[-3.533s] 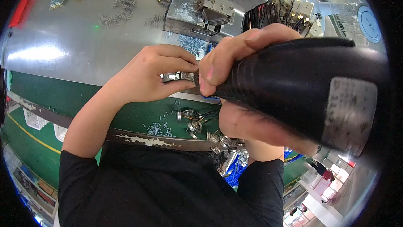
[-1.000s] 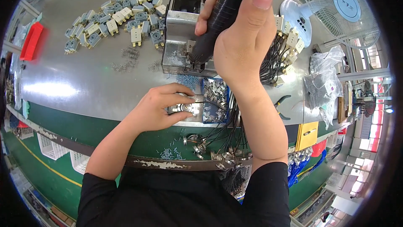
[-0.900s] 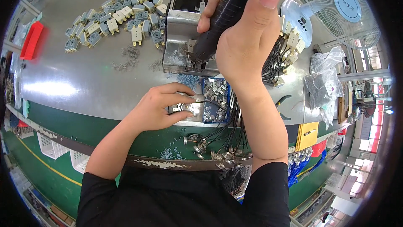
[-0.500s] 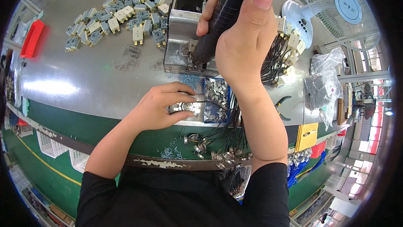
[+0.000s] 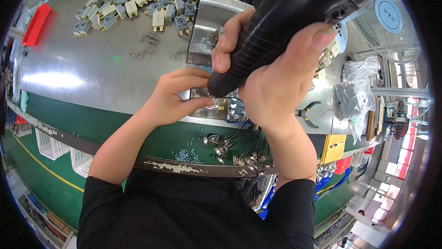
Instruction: Assemble small mechanical or electronic components on a production line using an electric screwdriver.
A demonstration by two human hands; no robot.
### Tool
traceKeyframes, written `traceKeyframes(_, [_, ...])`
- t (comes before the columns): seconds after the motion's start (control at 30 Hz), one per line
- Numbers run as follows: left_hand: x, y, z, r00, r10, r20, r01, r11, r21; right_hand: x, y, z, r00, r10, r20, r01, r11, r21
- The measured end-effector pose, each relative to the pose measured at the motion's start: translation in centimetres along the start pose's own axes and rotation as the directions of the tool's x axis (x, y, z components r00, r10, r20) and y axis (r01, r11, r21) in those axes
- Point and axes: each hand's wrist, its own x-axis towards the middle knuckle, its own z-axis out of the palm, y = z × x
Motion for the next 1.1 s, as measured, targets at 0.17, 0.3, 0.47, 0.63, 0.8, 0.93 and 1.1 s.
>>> traceKeyframes(0.17, [-0.3,-0.2,0.0,0.997,-0.008,0.082,0.010,1.000,-0.027,-0.4,-0.2,0.3,1.000,0.001,0.019,-0.001,1.000,0.010])
traceKeyframes(0.3, [-0.3,0.0,0.0,0.997,0.003,0.079,-0.002,1.000,-0.009,-0.2,-0.3,0.2,0.998,-0.050,0.049,0.046,0.995,0.093])
traceKeyframes(0.47, [-0.4,-0.2,0.2,0.999,-0.010,0.048,0.011,1.000,-0.029,-0.5,-0.8,-0.3,0.999,-0.053,0.013,0.053,0.998,-0.019])
traceKeyframes(0.63, [-0.4,-0.2,0.3,0.999,-0.046,0.008,0.047,0.999,-0.027,0.1,-1.5,0.4,0.994,0.024,-0.109,-0.029,0.998,-0.051])
traceKeyframes(0.8, [-0.6,-0.3,0.0,0.998,-0.065,0.000,0.065,0.995,-0.077,0.4,-1.7,0.1,0.999,-0.019,0.028,0.027,0.949,-0.314])
traceKeyframes(0.93, [0.1,0.2,0.2,1.000,-0.026,0.013,0.027,0.995,-0.093,0.4,-0.6,-1.2,0.987,-0.120,0.103,0.102,0.982,0.159])
traceKeyframes(1.1, [-0.6,0.4,0.2,0.995,-0.083,0.049,0.080,0.995,0.063,0.3,-1.0,0.7,0.992,-0.072,-0.104,0.067,0.996,-0.055])
